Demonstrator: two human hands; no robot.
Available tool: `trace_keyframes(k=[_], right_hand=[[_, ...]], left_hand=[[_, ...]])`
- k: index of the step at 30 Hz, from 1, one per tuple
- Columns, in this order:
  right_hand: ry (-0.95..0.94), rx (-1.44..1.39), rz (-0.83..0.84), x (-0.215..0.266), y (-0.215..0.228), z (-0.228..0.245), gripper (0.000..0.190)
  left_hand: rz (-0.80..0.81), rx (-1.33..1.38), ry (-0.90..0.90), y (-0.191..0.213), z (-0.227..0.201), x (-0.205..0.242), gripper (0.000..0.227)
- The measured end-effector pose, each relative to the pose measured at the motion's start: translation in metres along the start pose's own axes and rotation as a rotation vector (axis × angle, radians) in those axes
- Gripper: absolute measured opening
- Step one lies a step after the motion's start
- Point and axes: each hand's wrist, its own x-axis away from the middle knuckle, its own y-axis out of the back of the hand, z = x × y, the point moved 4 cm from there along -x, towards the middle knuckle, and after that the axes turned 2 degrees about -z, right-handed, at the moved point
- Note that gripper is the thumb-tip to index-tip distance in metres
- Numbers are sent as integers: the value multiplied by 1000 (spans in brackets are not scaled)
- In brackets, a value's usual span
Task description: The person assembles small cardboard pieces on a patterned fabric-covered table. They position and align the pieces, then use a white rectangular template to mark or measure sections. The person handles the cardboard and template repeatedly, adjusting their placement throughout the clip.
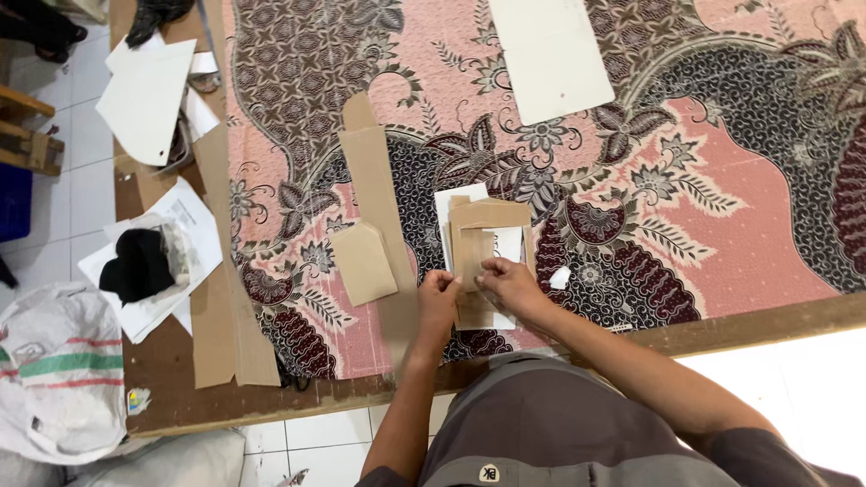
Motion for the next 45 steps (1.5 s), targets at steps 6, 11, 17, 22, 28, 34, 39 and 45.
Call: trace_keyframes(k=[6,11,17,22,28,34,39,45], right_hand=[[81,91,45,-3,0,-8,44],[15,-110,48,0,0,-10,43],[98,-5,-26,-2,6,-3,19],[-9,-84,-5,1,16,-4,14],[71,93,-119,8,45,11,15],[218,55,-171,17,61,20,8],[187,23,-184,23,62,21,8],[239,163,-127,22,64,18,10]], left_hand=[[29,-36,-39,-1,-12,4,28],[83,7,-119,-13,-40,16,37],[211,90,-144,-25,-63,37,24],[165,136,-129,-21,-57,37,16],[52,160,-190,-3,-43,22,16],[12,196,-222,5,-45,12,20],[-32,201,-166,10,-55,12,32],[-68,211,-256,24,-68,8,21]])
